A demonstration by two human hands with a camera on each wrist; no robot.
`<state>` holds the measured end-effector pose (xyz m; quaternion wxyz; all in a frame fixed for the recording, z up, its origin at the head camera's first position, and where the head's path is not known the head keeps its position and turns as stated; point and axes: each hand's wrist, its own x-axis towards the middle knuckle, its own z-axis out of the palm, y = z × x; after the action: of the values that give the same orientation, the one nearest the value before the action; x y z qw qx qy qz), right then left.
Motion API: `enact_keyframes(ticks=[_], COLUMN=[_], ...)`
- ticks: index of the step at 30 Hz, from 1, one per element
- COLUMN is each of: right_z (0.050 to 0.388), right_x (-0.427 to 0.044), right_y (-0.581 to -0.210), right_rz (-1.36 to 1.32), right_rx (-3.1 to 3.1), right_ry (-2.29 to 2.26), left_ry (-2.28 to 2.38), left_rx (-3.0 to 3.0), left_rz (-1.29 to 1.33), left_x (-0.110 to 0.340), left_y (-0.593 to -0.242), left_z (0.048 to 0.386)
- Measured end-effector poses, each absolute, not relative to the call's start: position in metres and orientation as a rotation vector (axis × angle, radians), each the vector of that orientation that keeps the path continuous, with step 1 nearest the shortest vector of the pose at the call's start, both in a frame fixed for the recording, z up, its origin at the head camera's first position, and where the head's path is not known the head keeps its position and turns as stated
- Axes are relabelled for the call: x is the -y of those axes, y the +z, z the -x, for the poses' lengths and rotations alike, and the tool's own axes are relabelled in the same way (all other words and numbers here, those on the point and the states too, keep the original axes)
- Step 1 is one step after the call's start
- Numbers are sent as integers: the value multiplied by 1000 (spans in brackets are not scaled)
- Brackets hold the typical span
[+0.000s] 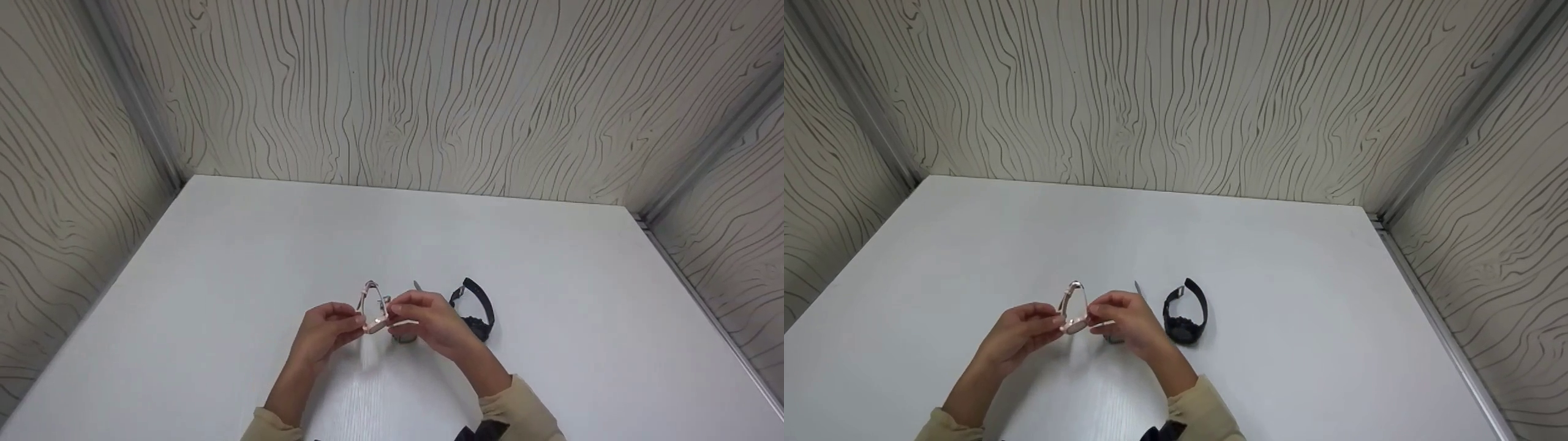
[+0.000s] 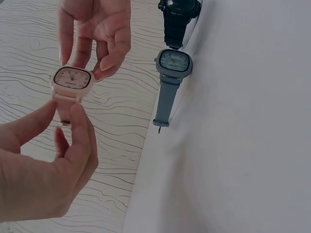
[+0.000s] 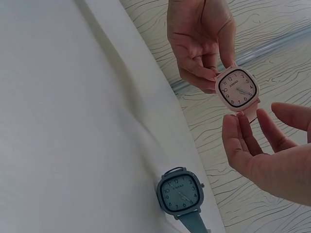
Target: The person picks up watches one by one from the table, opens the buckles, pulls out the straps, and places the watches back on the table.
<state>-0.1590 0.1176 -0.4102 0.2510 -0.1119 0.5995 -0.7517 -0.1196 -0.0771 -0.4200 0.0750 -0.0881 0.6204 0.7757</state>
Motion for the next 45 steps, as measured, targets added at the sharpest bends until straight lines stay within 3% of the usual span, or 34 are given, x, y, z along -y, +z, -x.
enact_keyframes(ticks=[30, 45], right_z=[162, 166], right_x=[-147, -156], right_y=[-404, -392], right_rz=[338, 531], right_rx=[-1719, -1805], right_ry=[-2026, -1991], left_ry=[2214, 2182], left_rx=[-1889, -2117], left_rz=[92, -90], left_x=[46, 39], left_y=[-412, -399], left_z=[129, 129])
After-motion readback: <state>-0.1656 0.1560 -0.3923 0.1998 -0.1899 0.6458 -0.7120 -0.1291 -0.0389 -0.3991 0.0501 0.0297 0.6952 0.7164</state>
